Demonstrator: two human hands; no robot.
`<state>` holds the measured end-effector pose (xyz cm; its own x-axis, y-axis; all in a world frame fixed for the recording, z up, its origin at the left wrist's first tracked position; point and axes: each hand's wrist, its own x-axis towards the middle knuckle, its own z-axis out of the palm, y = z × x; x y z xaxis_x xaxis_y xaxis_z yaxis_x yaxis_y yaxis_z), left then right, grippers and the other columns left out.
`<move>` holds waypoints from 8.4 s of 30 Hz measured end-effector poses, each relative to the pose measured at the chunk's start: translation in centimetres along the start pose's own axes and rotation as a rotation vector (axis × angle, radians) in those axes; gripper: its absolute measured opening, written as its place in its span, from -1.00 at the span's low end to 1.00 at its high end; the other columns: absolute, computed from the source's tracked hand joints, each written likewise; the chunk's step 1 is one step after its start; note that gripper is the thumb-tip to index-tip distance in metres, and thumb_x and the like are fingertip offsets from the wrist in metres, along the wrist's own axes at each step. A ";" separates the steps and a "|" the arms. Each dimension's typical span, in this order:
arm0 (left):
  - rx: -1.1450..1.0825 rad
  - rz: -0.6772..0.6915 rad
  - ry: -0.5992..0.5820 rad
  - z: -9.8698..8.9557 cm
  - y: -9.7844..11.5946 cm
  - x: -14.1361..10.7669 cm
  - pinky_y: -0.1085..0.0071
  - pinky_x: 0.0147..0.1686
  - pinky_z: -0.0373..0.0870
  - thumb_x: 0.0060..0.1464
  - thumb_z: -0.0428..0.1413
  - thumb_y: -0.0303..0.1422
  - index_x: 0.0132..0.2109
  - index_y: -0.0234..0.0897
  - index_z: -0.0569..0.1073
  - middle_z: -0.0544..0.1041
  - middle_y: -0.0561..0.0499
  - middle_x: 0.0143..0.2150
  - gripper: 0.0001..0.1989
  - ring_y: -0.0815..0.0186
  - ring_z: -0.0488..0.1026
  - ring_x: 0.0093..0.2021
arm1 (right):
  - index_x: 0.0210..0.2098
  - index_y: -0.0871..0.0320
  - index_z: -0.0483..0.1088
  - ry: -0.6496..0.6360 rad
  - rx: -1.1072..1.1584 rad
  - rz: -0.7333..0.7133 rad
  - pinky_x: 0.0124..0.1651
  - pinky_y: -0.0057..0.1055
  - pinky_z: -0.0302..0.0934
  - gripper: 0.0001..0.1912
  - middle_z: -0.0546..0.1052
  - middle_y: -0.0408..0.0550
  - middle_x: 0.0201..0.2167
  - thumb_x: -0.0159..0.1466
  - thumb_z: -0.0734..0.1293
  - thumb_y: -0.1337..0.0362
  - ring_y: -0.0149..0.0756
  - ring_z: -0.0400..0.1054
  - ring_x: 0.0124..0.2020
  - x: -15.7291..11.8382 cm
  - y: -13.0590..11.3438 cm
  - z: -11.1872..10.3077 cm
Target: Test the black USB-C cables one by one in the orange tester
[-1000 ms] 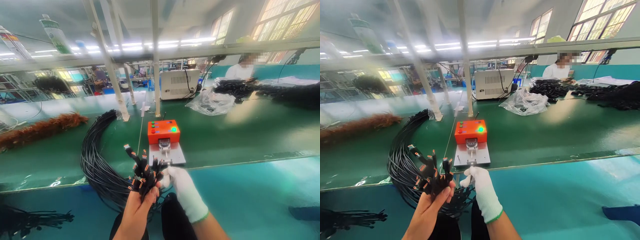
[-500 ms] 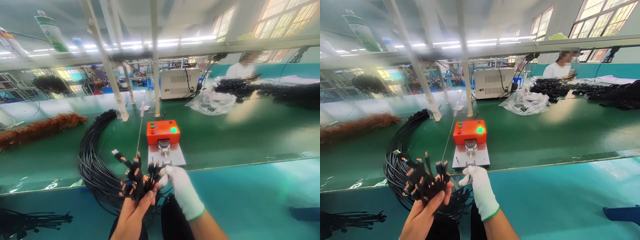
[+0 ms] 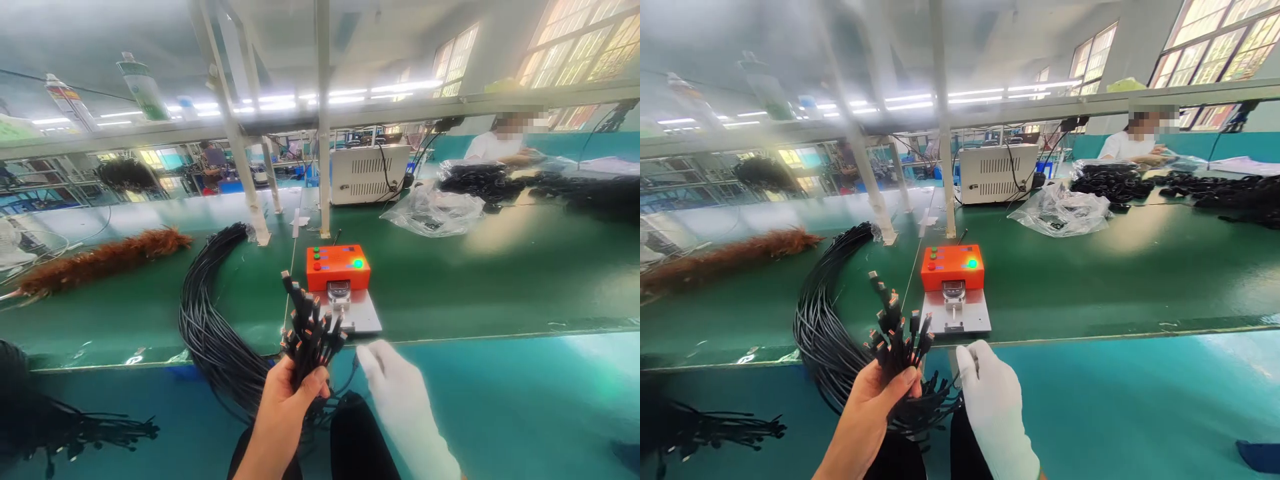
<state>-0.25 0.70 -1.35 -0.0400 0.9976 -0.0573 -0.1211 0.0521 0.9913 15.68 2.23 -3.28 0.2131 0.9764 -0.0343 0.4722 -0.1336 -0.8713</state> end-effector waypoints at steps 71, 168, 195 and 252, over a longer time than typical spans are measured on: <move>0.013 0.023 -0.050 -0.5 -0.5 -1.0 0.42 -0.40 0.23 0.12 0.11 -0.22 -0.24 -0.27 0.54 0.46 0.03 -0.45 -0.78 0.34 0.28 -0.43 | -0.63 0.13 0.21 -0.231 0.648 0.180 -0.52 -0.45 0.16 -0.75 0.38 -0.18 -0.83 0.14 0.25 0.22 -0.40 0.25 -0.72 2.6 -0.1 3.4; -0.065 0.036 0.134 -0.4 -1.6 -0.4 0.40 -0.11 0.30 0.07 0.16 -0.25 -0.29 -0.26 0.55 0.57 0.01 -0.32 -0.82 0.26 0.44 -0.20 | -0.52 0.19 0.35 -0.072 0.781 0.041 -0.40 -0.44 0.27 -0.72 0.50 -0.10 -0.59 0.23 0.26 0.15 -0.37 0.37 -0.56 0.1 -3.5 -0.1; -0.108 0.071 0.185 0.0 0.1 -1.3 0.45 -0.36 0.24 0.01 0.21 -0.23 -0.34 -0.27 0.54 0.44 0.08 -0.50 -0.82 0.37 0.30 -0.46 | -0.49 0.25 0.38 -0.293 0.701 0.229 -0.65 -0.45 0.17 -0.68 0.41 -0.13 -0.82 0.02 0.27 0.08 -0.39 0.24 -0.81 3.7 0.5 3.8; 0.044 -0.037 0.011 -1.0 -0.2 -0.4 0.38 -0.21 0.28 0.04 0.16 -0.26 -0.34 -0.30 0.53 0.48 0.02 -0.44 -0.82 0.26 0.38 -0.32 | -0.64 0.09 0.18 -0.396 0.356 0.158 -0.60 -0.42 0.12 -0.73 0.37 -0.18 -0.81 0.16 0.21 0.21 -0.36 0.25 -0.77 2.8 0.4 2.0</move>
<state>-1.24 0.23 -1.68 -0.0471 0.9943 -0.0955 -0.0790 0.0916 0.9927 14.79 5.29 -4.70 -0.1122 0.9474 -0.2998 0.1277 -0.2855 -0.9498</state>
